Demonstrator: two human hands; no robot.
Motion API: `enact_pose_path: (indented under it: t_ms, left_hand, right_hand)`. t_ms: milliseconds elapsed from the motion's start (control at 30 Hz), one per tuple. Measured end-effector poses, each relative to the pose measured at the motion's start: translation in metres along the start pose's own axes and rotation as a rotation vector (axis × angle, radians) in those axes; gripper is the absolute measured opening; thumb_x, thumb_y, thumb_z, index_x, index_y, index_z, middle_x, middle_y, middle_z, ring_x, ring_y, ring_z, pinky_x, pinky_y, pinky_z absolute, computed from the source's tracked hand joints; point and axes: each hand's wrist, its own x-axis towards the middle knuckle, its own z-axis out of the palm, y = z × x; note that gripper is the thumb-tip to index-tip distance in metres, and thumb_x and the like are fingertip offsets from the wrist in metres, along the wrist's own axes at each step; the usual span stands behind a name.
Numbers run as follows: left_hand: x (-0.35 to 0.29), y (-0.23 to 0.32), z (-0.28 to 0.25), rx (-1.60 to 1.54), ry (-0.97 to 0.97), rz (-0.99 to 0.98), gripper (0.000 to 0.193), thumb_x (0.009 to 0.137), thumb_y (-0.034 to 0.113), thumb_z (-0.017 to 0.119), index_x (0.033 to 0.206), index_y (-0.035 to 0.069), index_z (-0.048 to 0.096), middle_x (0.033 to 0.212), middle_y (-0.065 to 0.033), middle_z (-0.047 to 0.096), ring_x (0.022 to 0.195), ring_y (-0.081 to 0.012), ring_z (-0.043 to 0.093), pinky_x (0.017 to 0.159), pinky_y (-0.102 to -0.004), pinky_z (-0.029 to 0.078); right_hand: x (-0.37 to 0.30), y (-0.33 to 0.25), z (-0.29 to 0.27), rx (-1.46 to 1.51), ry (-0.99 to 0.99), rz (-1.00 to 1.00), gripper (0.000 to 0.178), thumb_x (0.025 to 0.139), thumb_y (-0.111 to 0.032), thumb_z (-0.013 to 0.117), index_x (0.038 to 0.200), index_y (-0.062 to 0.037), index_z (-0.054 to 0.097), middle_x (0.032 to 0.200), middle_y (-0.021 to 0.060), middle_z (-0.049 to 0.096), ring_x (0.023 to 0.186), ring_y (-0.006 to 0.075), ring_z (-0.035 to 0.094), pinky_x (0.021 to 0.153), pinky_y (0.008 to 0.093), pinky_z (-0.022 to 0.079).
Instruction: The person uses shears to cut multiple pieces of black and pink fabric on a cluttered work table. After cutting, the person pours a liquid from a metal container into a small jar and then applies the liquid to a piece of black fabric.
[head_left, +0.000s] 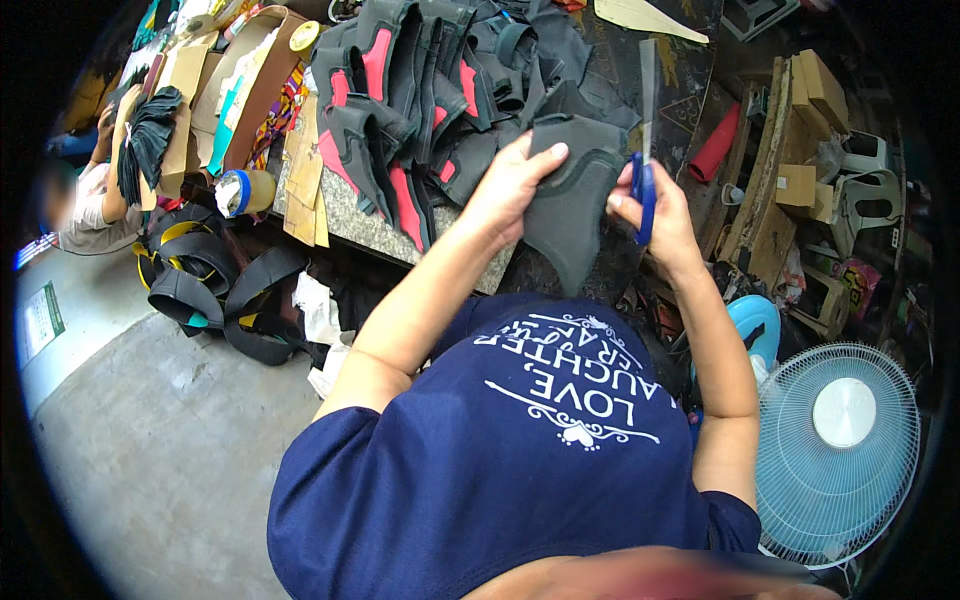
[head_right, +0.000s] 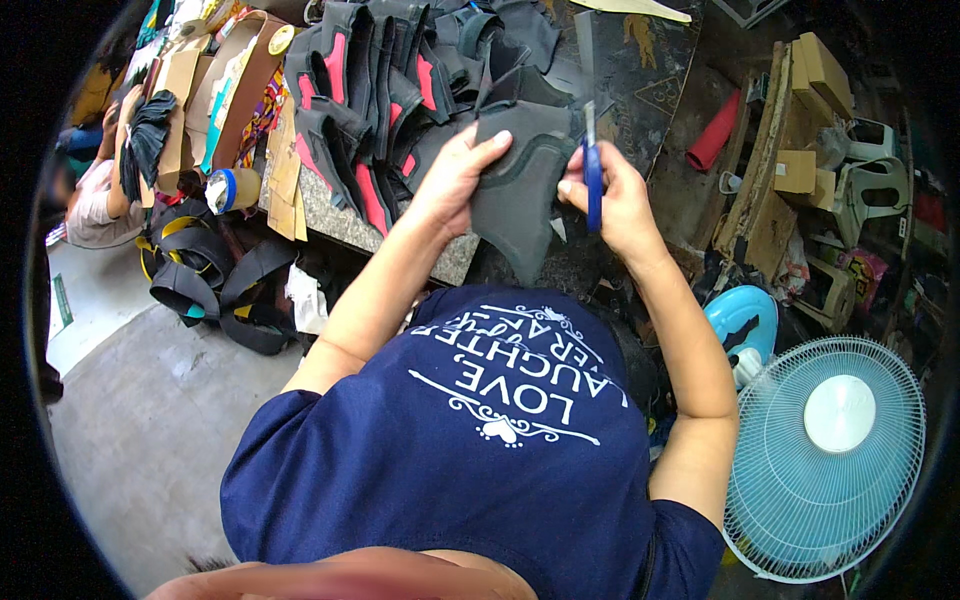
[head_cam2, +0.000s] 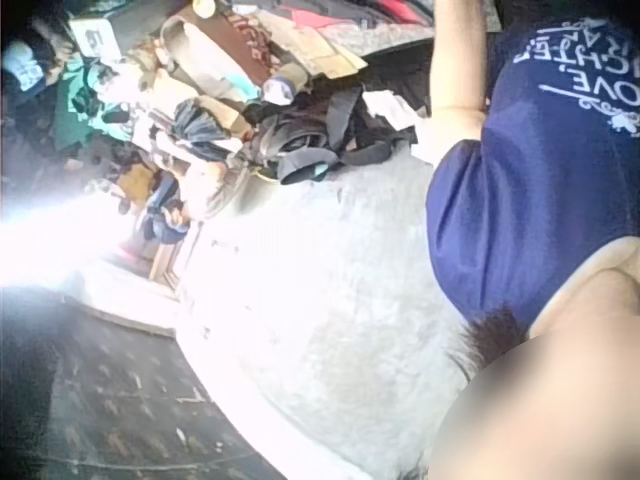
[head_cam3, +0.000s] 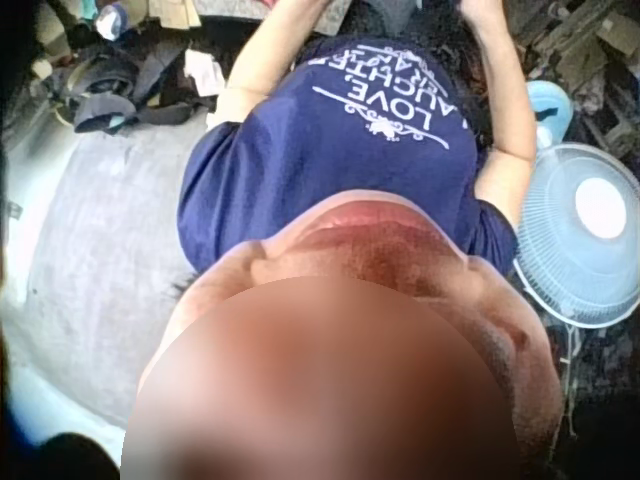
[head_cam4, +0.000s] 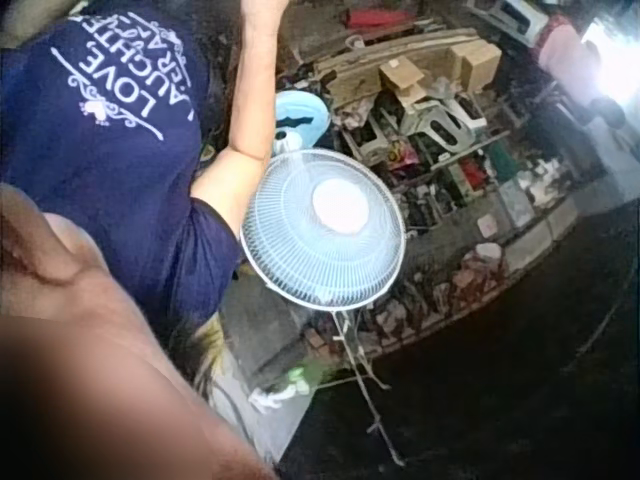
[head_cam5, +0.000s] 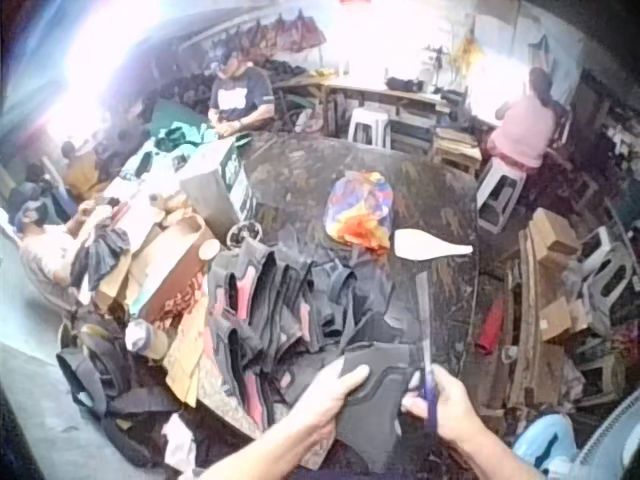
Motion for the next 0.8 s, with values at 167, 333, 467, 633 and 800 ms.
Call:
enact_pose_path:
  t_ms: [167, 333, 467, 633, 800]
  left_hand:
    - [-0.010, 0.030, -0.032, 0.456, -0.071, -0.045, 0.034, 0.088, 0.016, 0.069, 0.114, -0.005, 0.062, 0.101, -0.0074, 0.069, 0.088, -0.0115, 0.065, 0.081, -0.0265, 0.053]
    - [-0.017, 0.035, -0.047, 0.618, -0.076, -0.046, 0.039, 0.085, 0.017, 0.073, 0.114, -0.007, 0.063, 0.099, -0.0075, 0.070, 0.086, -0.0111, 0.064, 0.080, -0.0259, 0.053]
    - [-0.015, 0.038, -0.049, 0.608, -0.155, -0.091, 0.036, 0.086, 0.016, 0.073, 0.112, -0.007, 0.064, 0.099, -0.0063, 0.070, 0.087, -0.0099, 0.063, 0.085, -0.0242, 0.050]
    - [-0.012, 0.041, -0.047, 0.620, -0.201, -0.047, 0.037, 0.086, 0.015, 0.072, 0.114, -0.007, 0.064, 0.100, -0.0064, 0.070, 0.089, -0.0097, 0.063, 0.085, -0.0241, 0.050]
    - [-0.016, 0.044, -0.039, 0.630, -0.148, -0.016, 0.036, 0.086, 0.015, 0.072, 0.114, -0.006, 0.064, 0.100, -0.0064, 0.070, 0.088, -0.0096, 0.063, 0.085, -0.0238, 0.050]
  right_hand:
    - [-0.004, 0.011, -0.043, -0.095, -0.446, 0.247, 0.034, 0.093, -0.038, 0.062, 0.094, -0.0037, 0.056, 0.070, 0.0017, 0.057, 0.063, 0.0087, 0.056, 0.059, 0.0226, 0.044]
    - [0.006, 0.000, -0.054, -0.100, -0.682, 0.323, 0.063, 0.086, -0.064, 0.059, 0.092, -0.0016, 0.059, 0.063, 0.0050, 0.061, 0.057, 0.0119, 0.061, 0.054, 0.0236, 0.045]
    - [0.027, -0.023, -0.055, -0.271, -0.791, 0.356, 0.060, 0.085, -0.061, 0.061, 0.087, -0.0007, 0.059, 0.060, 0.0054, 0.060, 0.053, 0.0119, 0.057, 0.051, 0.0244, 0.044]
    - [0.034, -0.027, -0.052, -0.120, -0.761, 0.294, 0.039, 0.093, -0.041, 0.061, 0.084, -0.0029, 0.061, 0.059, 0.0020, 0.058, 0.048, 0.0093, 0.057, 0.048, 0.0227, 0.044]
    - [0.025, -0.020, -0.042, -0.039, -0.591, 0.259, 0.030, 0.094, -0.033, 0.064, 0.084, -0.0052, 0.060, 0.060, 0.0007, 0.058, 0.046, 0.0084, 0.057, 0.044, 0.0212, 0.041]
